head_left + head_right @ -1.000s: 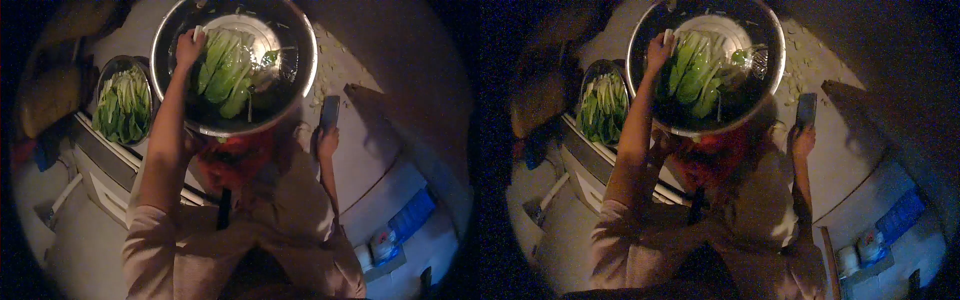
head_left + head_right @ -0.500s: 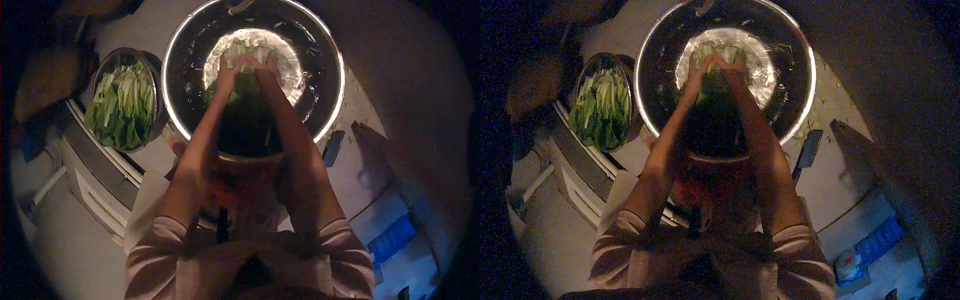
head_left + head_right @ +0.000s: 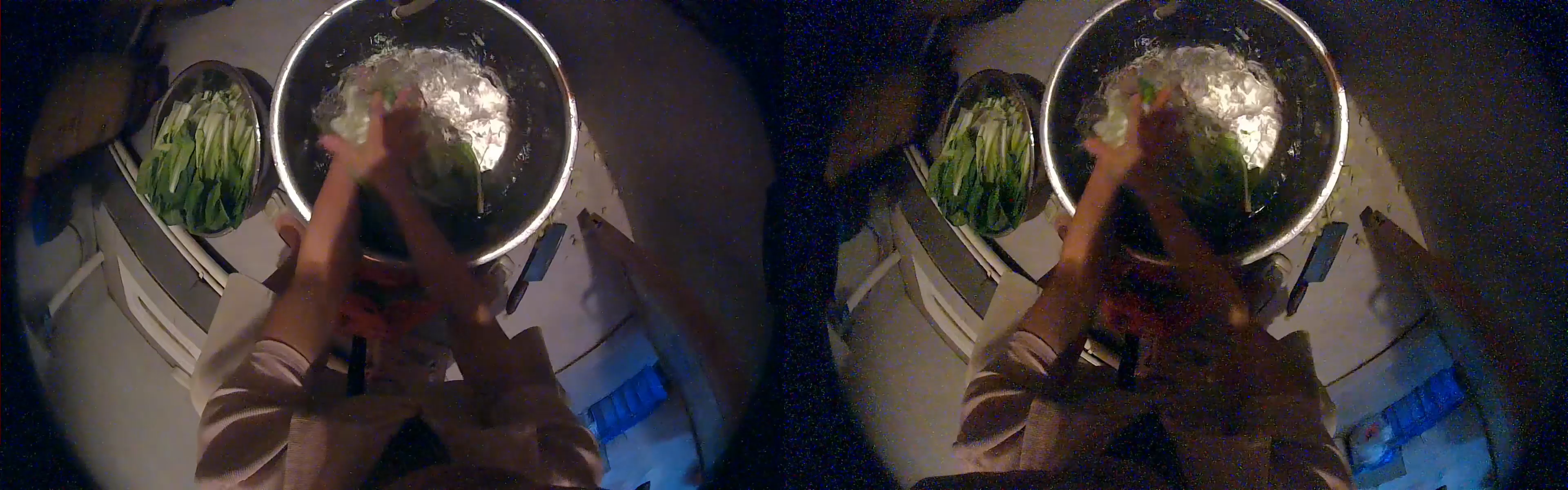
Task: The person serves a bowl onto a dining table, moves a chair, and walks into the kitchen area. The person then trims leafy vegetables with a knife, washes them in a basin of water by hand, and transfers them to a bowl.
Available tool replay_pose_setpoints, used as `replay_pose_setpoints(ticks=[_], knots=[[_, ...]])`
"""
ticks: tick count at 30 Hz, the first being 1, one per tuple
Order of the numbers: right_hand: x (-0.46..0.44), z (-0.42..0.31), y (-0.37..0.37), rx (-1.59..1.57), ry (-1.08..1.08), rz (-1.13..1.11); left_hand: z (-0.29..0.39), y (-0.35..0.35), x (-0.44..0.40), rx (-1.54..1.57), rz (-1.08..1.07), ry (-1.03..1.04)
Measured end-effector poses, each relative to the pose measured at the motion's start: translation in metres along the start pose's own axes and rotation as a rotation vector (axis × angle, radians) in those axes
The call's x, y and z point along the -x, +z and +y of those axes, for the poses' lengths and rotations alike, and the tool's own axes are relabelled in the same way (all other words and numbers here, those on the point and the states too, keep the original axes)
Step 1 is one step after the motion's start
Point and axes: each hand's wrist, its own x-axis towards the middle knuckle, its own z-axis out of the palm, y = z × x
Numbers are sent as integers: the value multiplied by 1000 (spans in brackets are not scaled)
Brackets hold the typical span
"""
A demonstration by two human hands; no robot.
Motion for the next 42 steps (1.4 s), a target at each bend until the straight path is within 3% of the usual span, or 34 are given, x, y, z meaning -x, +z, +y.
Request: replay_pose_setpoints(ticks=[6,8,16,20,21,23,24,25,26,27,28,30,32,34,36,38,40,41,42], knots=[[-21,28,27,11,-26,49,-5,-2,3,66,-181,-3],[-7,7,13,60,-1,-186,-6,-1,-3,85,-202,-3],[-34,53,0,-2,-67,-37,-8,15,3,9,-80,-137],[-13,24,-22,132,-192,-33,-4,-8,-28,84,-145,-148],[-13,21,-24,165,-213,-14,-2,-11,-28,179,-515,-412],[-20,29,-27,72,-166,-11,1,2,-16,269,-885,-678],[-25,44,-17,64,-164,-14,3,17,1,-111,-343,-469],[-33,68,1,-552,170,-231,4,28,13,-466,200,-232],[-36,86,8,-1159,517,-442,5,19,7,-465,200,-232],[-32,92,3,-1444,462,-430,7,4,-7,-785,71,-86],[-34,101,3,-1437,463,-425,8,-1,-16,-1098,-66,68],[-36,116,11,-1342,483,-462,5,-5,-24,-990,-52,4],[-33,131,25,-1276,448,-421,4,3,-28,-1452,-43,124],[-28,124,16,-1210,414,-384,10,-8,-26,-1341,-61,97],[-25,109,-15,-660,303,-408,16,-19,-25,-1123,-101,55],[-29,109,-24,-785,317,-468,14,-15,-14,-1109,-40,97],[-28,119,-13,-910,333,-526,17,-8,-7,-1373,87,72],[-28,125,3,-967,290,-466,12,-27,-21,-1522,-82,182],[-29,120,3,-1021,245,-405,8,-26,-19,-1522,-81,180]])
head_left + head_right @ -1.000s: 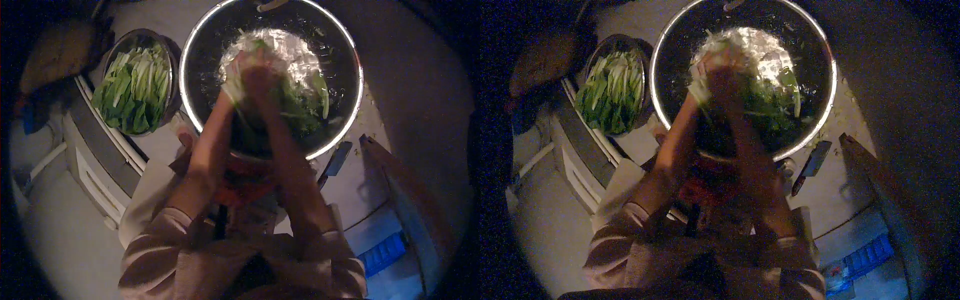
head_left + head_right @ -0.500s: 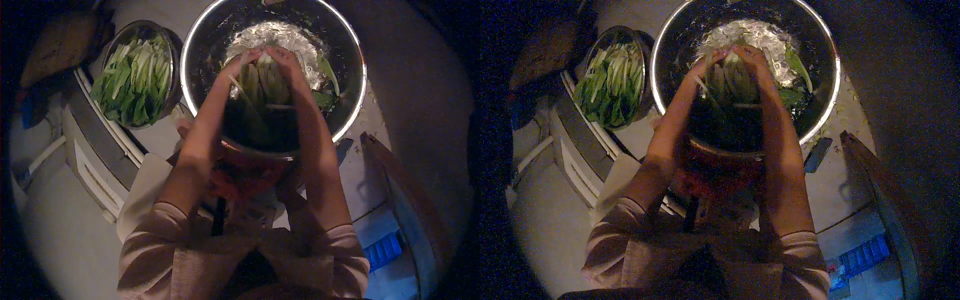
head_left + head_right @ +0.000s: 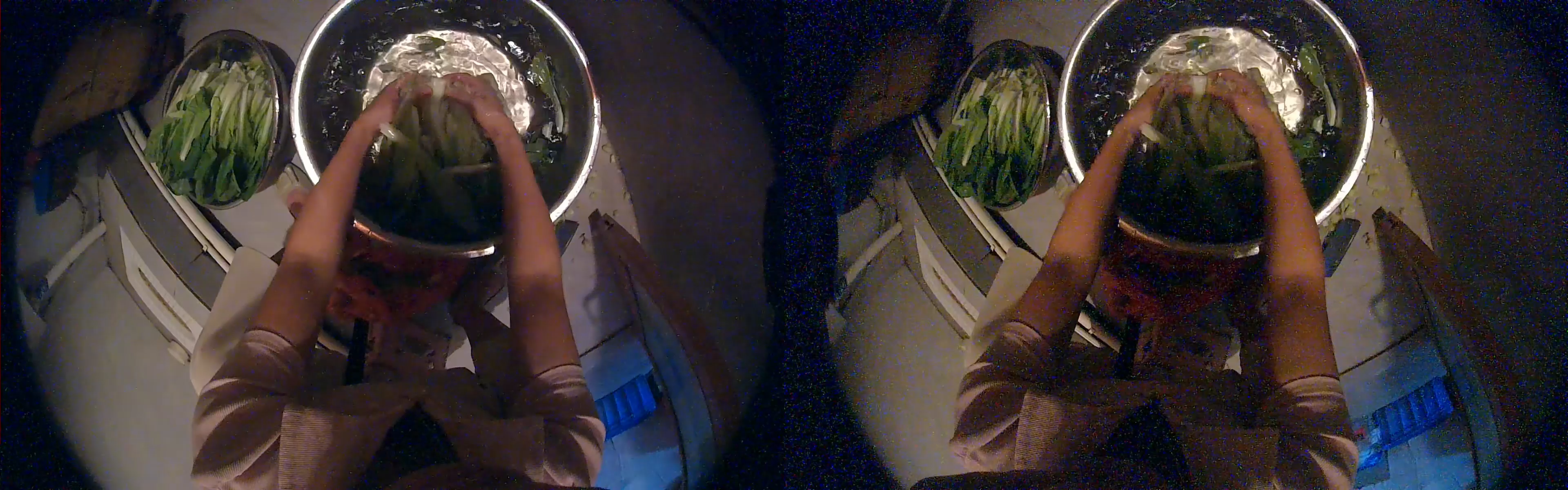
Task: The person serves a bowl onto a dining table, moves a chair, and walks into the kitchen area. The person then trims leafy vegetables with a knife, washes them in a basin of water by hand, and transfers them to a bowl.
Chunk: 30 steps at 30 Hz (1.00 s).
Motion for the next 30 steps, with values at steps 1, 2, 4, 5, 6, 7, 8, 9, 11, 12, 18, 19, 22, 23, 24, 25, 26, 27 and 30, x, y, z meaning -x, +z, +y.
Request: replay_pose_setpoints(ticks=[1,2,4,5,6,7,8,9,11,12,18,19,22,23,24,25,26,27,30], knots=[[4,-2,1,-142,31,41,1,6,4,388,-12,-47],[4,-5,1,-142,32,41,2,10,7,776,-24,-94],[5,-6,0,-133,121,4,12,8,10,871,-21,-205],[5,-7,0,-134,122,4,18,8,11,963,-19,-316],[5,-8,1,8,19,36,16,9,10,964,-19,-316],[5,-9,1,150,-85,67,15,11,9,980,18,-249],[4,-11,0,151,-85,67,14,13,7,996,55,-181],[2,-12,-2,157,-62,-13,12,14,4,997,53,-182],[1,-12,-6,161,-38,-92,7,14,1,1013,79,-423],[1,-10,-9,99,6,-94,7,13,3,1013,79,-425],[1,8,-7,-228,183,0,-5,10,12,385,43,228],[-2,7,-7,-166,123,-29,-6,11,10,387,40,227],[-1,-7,-11,-54,103,-14,4,9,10,309,103,-176],[3,-12,-11,-9,146,29,9,5,14,566,197,-369],[9,-17,-13,-13,146,29,13,1,20,821,294,-558],[17,-22,-17,163,111,32,8,-7,28,828,323,-499],[25,-26,-21,338,79,34,2,-2,37,825,326,-502],[30,-34,-24,401,44,-85,-11,5,47,395,552,-311],[58,-16,-21,578,-79,16,15,42,90,-106,863,-118]])
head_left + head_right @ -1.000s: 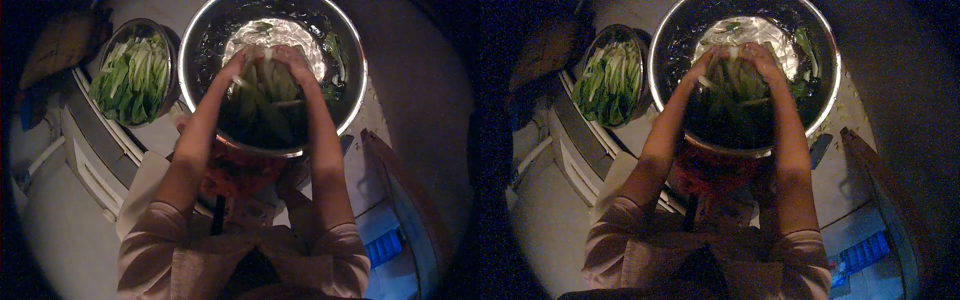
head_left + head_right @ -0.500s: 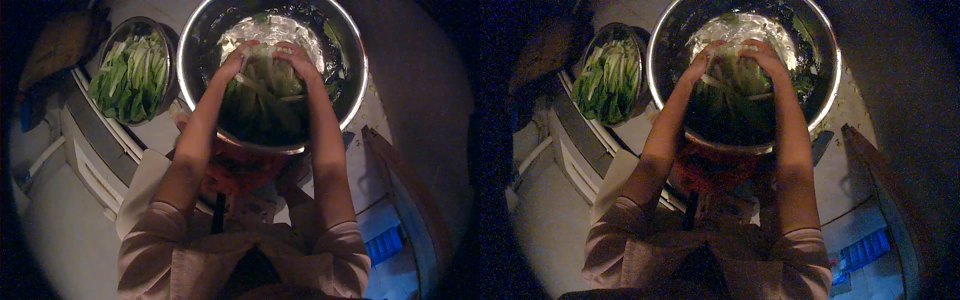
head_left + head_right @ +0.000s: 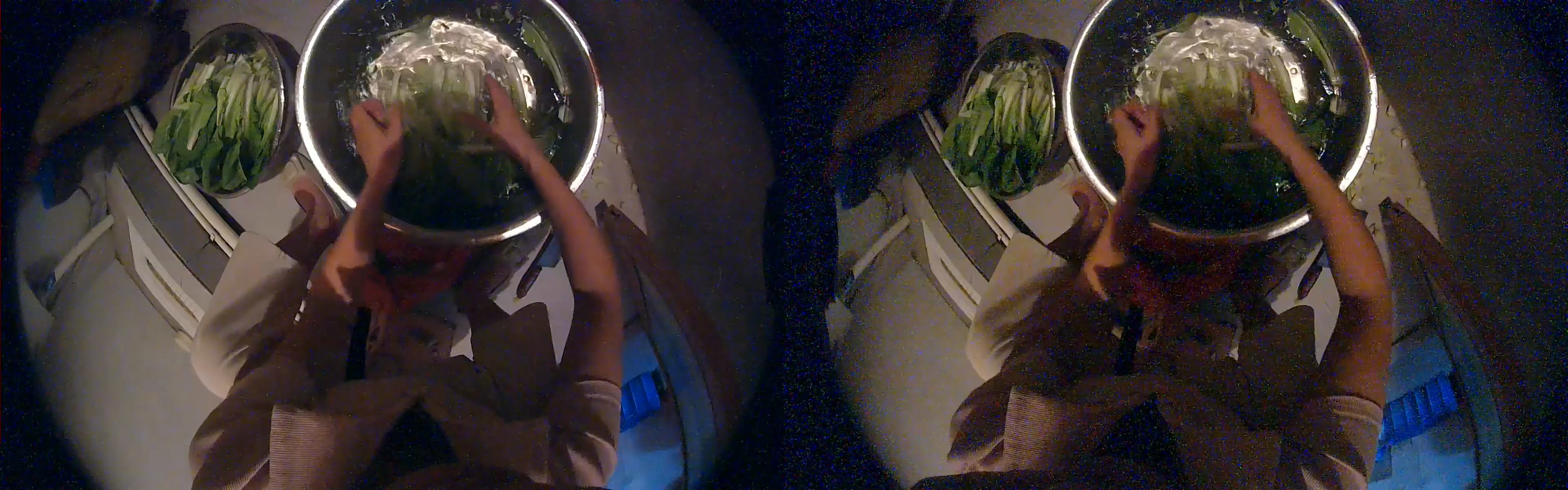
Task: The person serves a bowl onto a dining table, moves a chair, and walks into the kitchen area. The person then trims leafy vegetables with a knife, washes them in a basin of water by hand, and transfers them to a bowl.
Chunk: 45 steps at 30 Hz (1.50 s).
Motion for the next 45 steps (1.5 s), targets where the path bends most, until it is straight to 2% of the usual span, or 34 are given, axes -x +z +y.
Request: replay_pose_setpoints(ticks=[1,3,5,7,8,10,11,13,14,15,16,17,19,20,21,22,23,24,25,26,28,30,31,33,34,35,37,38,39,40,42,43,45], knots=[[1,17,12,14,-100,40,14,1,15,1,2,3],[19,20,21,26,-137,31,31,6,39,-282,-118,-1],[38,14,21,39,-179,27,28,11,41,-298,-168,21],[58,-15,11,228,-63,103,27,10,41,-319,-210,38],[66,-18,7,226,-69,103,27,9,40,-297,-195,15],[83,-14,-5,531,-225,40,26,8,41,-276,-180,-13],[87,-11,-8,530,-224,38,24,9,44,-294,-168,-26],[89,-10,-17,586,-1,-237,20,14,46,-302,-157,-34],[87,-10,-19,588,-1,-235,17,15,46,-227,-189,41],[82,-15,-23,593,145,-294,14,16,45,-153,-221,114],[76,-22,-29,595,292,-354,21,9,38,-155,-222,111],[71,-28,-36,594,295,-359,26,1,27,-171,-239,120],[62,-41,-51,94,483,-74,36,-5,16,-185,-259,124],[53,-33,-44,97,482,-72,41,-4,12,-414,-119,185],[44,-19,-27,301,165,201,44,-2,8,-641,23,246],[33,-6,-12,499,-161,470,41,6,5,-636,23,251],[21,-2,3,502,-163,476,32,16,3,-392,-83,79],[8,-2,20,287,5,421,21,26,1,-149,-185,-94],[3,4,31,174,86,384,8,36,2,-151,-183,-95],[-2,10,42,65,170,355,-4,46,2,-18,-189,-38],[-6,19,47,-421,261,105,-14,55,1,116,-190,21],[-10,29,29,-307,323,12,-21,63,0,530,-298,12],[-12,32,16,-194,386,-76,-25,61,-10,533,-296,13],[-12,40,-4,-166,375,-66,-36,48,-34,-167,-541,-106],[-11,50,-5,-136,364,-61,-30,42,-34,-170,-545,-113],[-4,56,8,-376,427,247,-23,36,-35,-166,-470,-86],[-4,37,-7,-413,424,233,-5,22,-37,-162,-394,-62],[-2,21,-17,-452,420,226,4,13,-37,-87,-444,-148],[1,3,-21,-356,532,196,0,15,-36,-47,-470,-190],[-1,19,-8,-355,532,196,-3,17,-35,-9,-494,-234],[-9,69,28,-444,316,-109,-22,42,-33,391,-714,-307],[-5,62,35,-593,304,-69,-12,43,-28,403,-706,-290],[8,30,38,-732,265,-17,17,32,-6,669,-607,-306]])
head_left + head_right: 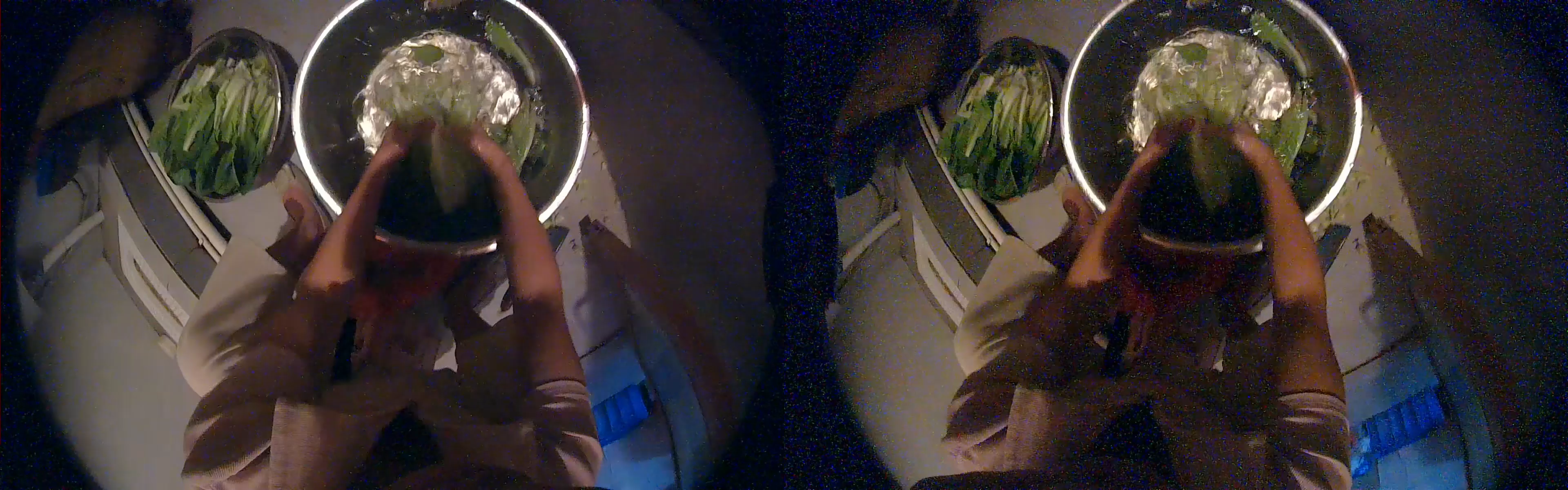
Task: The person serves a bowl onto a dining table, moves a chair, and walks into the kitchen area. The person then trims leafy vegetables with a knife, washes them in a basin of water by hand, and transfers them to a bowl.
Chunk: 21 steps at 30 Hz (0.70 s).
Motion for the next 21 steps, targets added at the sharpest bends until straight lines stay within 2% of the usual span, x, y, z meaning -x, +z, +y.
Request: replay_pose_setpoints(ticks=[1,2,3,5,6,8,10,11,13,14,17,19,20,21], knots=[[7,-18,9,-139,-16,-88,13,1,5,1,-2,27],[17,-35,19,-280,-18,-183,24,0,16,-90,-10,158],[26,-57,26,-275,-27,-196,33,-2,26,-183,-12,287],[50,-109,38,247,-62,-112,51,5,47,-59,83,296],[62,-128,44,256,-75,-112,69,11,58,-87,95,361],[83,-166,50,63,-191,-9,109,24,80,-103,103,452],[101,-206,51,113,-259,16,150,35,104,-280,172,729],[108,-222,51,148,-312,44,163,38,110,-274,174,758],[121,-250,56,149,-425,38,185,44,122,-45,104,746],[127,-259,58,137,-513,33,194,45,128,-40,110,757],[136,-269,64,232,-491,97,203,46,140,11,127,656],[132,-261,69,188,-456,25,204,39,145,-33,96,576],[125,-253,69,150,-414,-12,197,39,142,-120,225,596],[115,-242,71,144,-412,-40,180,33,126,-126,253,595]])
